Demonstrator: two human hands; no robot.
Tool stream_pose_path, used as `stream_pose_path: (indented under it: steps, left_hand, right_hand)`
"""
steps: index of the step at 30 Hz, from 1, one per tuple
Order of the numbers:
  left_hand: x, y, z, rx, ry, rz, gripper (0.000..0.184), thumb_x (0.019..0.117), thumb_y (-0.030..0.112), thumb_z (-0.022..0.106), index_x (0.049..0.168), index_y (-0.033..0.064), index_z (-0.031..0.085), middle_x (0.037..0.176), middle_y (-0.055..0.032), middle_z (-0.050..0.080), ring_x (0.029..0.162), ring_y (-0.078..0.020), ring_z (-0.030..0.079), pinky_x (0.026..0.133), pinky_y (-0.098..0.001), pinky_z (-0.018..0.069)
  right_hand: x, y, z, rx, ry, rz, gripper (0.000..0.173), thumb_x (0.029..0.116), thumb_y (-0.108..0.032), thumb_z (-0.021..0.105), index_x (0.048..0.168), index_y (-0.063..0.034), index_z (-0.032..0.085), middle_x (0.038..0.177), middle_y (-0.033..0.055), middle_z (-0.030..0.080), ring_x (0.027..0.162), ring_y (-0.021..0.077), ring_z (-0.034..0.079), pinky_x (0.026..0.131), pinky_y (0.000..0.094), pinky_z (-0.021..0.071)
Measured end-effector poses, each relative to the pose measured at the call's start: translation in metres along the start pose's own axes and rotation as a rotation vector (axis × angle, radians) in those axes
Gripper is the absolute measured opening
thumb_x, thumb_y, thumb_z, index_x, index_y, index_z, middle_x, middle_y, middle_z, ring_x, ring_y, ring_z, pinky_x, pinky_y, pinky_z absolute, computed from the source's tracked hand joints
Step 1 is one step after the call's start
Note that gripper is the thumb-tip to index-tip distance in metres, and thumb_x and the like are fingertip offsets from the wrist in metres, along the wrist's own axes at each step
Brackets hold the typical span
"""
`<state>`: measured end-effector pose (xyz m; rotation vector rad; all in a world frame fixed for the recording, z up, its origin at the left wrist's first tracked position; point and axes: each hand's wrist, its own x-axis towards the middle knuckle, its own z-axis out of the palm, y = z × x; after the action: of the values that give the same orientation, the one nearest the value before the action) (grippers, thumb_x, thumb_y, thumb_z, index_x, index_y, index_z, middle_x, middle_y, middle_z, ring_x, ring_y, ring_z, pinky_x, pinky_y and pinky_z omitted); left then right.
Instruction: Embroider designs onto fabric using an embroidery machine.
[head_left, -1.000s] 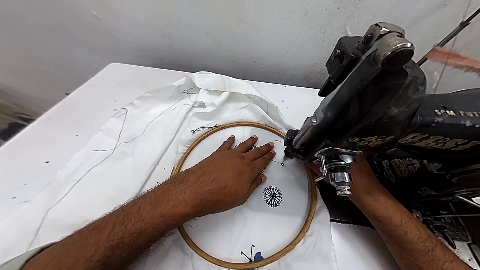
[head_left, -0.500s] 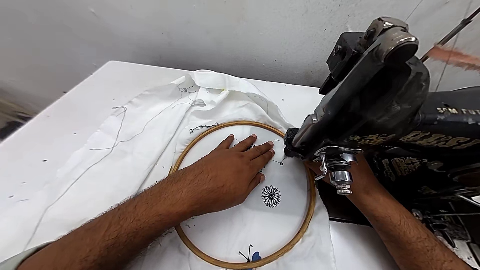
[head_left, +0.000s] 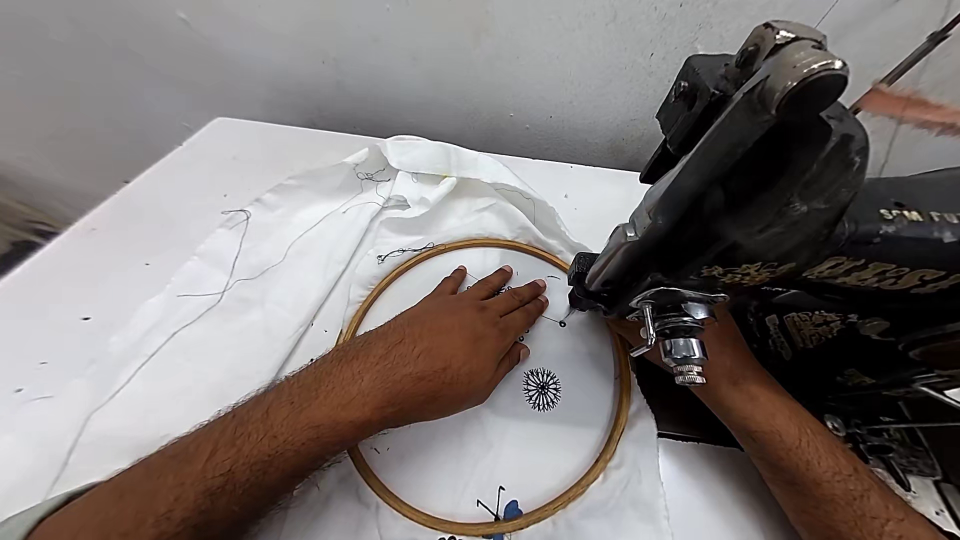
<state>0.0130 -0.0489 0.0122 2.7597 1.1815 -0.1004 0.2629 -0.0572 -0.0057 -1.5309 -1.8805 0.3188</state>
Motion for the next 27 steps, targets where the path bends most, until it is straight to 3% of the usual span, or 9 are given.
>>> stream_pose_path:
  steps: [4,6,9,13,15,20,24,27]
  left_hand:
    - [0.001,-0.003,0.0,-0.007,0.006,-0.01,0.055,0.1102,0.043,0.031,0.159,0.0188,0.042,0.167,0.0028,0.033,0.155,-0.0279,0.028,0.119,-0.0641,0.0283]
    - [0.003,-0.004,0.0,-0.008,0.0,-0.014,0.056,0.1105,0.043,0.028,0.159,0.0195,0.041,0.168,0.0035,0.032,0.156,-0.0268,0.027,0.12,-0.0631,0.0276]
    - [0.005,-0.002,0.002,-0.009,0.012,-0.007,0.056,0.1105,0.043,0.028,0.159,0.0194,0.041,0.168,0.0037,0.032,0.156,-0.0264,0.026,0.121,-0.0632,0.0262]
    - [0.001,0.001,0.001,-0.003,-0.002,0.001,0.056,0.1105,0.042,0.029,0.16,0.0192,0.04,0.169,0.0032,0.031,0.156,-0.0271,0.026,0.12,-0.0646,0.0252]
    - [0.0,-0.001,0.0,-0.007,0.001,-0.004,0.055,0.1102,0.043,0.03,0.159,0.0189,0.042,0.168,0.0029,0.033,0.155,-0.0277,0.028,0.119,-0.0643,0.0274]
    - [0.004,-0.004,0.0,0.004,-0.003,-0.017,0.056,0.1103,0.044,0.027,0.159,0.0204,0.041,0.168,0.0043,0.032,0.156,-0.026,0.027,0.12,-0.0623,0.0277]
    - [0.006,-0.002,0.002,-0.009,-0.002,-0.013,0.056,0.1107,0.043,0.026,0.16,0.0201,0.04,0.168,0.0043,0.031,0.157,-0.0256,0.025,0.121,-0.0634,0.0251]
    - [0.003,0.0,-0.001,-0.014,-0.019,-0.011,0.055,0.1107,0.042,0.028,0.16,0.0201,0.04,0.168,0.0046,0.031,0.156,-0.0254,0.026,0.121,-0.0629,0.0256]
  right_hand:
    - [0.0,0.01,0.008,0.014,0.051,-0.126,0.022,0.0845,-0.017,0.071,0.101,-0.0024,0.068,0.09,0.0052,0.067,0.088,0.0024,0.063,0.082,0.0182,0.0489]
    - [0.001,0.012,0.008,-0.02,0.064,-0.154,0.021,0.0834,-0.016,0.071,0.096,0.0008,0.069,0.087,0.0106,0.068,0.085,0.0099,0.064,0.079,0.0261,0.0497]
    - [0.004,0.012,0.005,-0.008,0.056,-0.133,0.024,0.0823,-0.022,0.072,0.096,-0.0016,0.069,0.086,0.0053,0.067,0.084,0.0025,0.062,0.079,0.0198,0.049]
    - [0.001,0.003,-0.001,0.012,0.009,-0.059,0.018,0.0837,-0.012,0.075,0.097,-0.0009,0.069,0.087,0.0076,0.066,0.083,0.0081,0.063,0.076,0.0276,0.0506]
    - [0.0,0.004,0.004,0.016,0.043,-0.087,0.02,0.0842,-0.017,0.07,0.099,-0.0037,0.068,0.088,0.0037,0.067,0.085,0.0009,0.062,0.078,0.0189,0.0493]
    - [-0.002,0.008,0.004,0.031,0.021,-0.073,0.02,0.086,-0.014,0.069,0.101,-0.0002,0.067,0.089,0.0078,0.066,0.085,0.0053,0.062,0.079,0.0224,0.0495]
    - [0.005,0.012,0.005,0.001,0.066,-0.143,0.022,0.0831,-0.02,0.071,0.094,-0.0019,0.07,0.086,0.0047,0.067,0.083,0.0008,0.062,0.078,0.0178,0.048]
    - [0.004,0.006,0.003,0.022,0.043,-0.077,0.019,0.0822,-0.017,0.072,0.094,-0.0023,0.069,0.084,0.0036,0.066,0.081,0.0006,0.061,0.075,0.019,0.0483]
